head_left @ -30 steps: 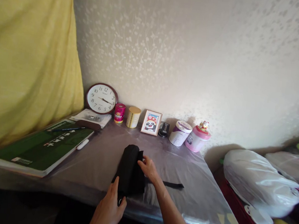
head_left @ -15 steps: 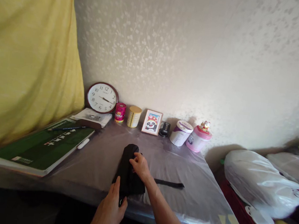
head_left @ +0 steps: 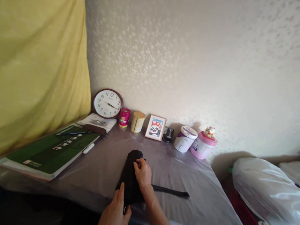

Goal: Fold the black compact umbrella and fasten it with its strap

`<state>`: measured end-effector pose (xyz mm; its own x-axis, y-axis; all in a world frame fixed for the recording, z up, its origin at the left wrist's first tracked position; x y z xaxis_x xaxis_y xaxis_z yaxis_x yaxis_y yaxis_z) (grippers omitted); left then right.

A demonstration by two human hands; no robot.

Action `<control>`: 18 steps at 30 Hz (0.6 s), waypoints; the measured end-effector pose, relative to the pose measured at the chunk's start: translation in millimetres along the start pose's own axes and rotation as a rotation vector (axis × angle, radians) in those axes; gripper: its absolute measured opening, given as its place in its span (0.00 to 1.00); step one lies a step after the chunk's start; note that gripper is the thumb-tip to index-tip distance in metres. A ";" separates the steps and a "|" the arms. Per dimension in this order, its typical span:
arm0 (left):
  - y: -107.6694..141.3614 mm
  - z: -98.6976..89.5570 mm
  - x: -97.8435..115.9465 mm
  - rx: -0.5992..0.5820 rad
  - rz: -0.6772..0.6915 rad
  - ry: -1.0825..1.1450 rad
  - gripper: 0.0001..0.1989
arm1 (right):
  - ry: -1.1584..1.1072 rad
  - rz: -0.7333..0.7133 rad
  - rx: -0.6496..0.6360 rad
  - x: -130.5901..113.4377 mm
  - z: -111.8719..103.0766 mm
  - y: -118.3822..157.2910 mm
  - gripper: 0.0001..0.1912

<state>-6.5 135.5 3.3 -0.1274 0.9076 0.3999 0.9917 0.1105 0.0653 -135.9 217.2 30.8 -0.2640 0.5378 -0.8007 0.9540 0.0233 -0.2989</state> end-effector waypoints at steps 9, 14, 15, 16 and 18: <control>3.0 -16.5 9.3 -0.091 0.004 -0.068 0.31 | -0.035 0.116 0.106 15.7 29.9 -0.8 0.31; 2.1 -12.6 8.6 -0.118 0.000 -0.073 0.32 | 0.001 0.127 0.052 6.5 40.8 -3.7 0.35; 1.6 -12.1 8.9 -0.125 -0.003 -0.067 0.32 | 0.019 0.133 0.036 2.8 41.4 -3.4 0.36; 1.0 -11.9 9.4 -0.134 -0.007 -0.059 0.32 | 0.048 0.144 0.013 -1.3 41.7 -3.0 0.37; -0.2 -12.0 9.8 -0.149 -0.014 -0.040 0.32 | 0.131 0.172 -0.043 -10.1 41.1 -1.8 0.39</control>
<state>-8.1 139.5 18.1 -0.1376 0.9222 0.3615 0.9763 0.0648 0.2064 -140.8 177.0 18.1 -0.0792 0.6414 -0.7631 0.9893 -0.0434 -0.1391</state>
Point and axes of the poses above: each hand's wrist, its own y-axis away from the middle knuckle, its own z-axis out of the palm, x = y × z, the point moved 1 cm from there along -y, towards the middle knuckle, and after that the axes turned 14 degrees about -y, right-handed, at the moved point
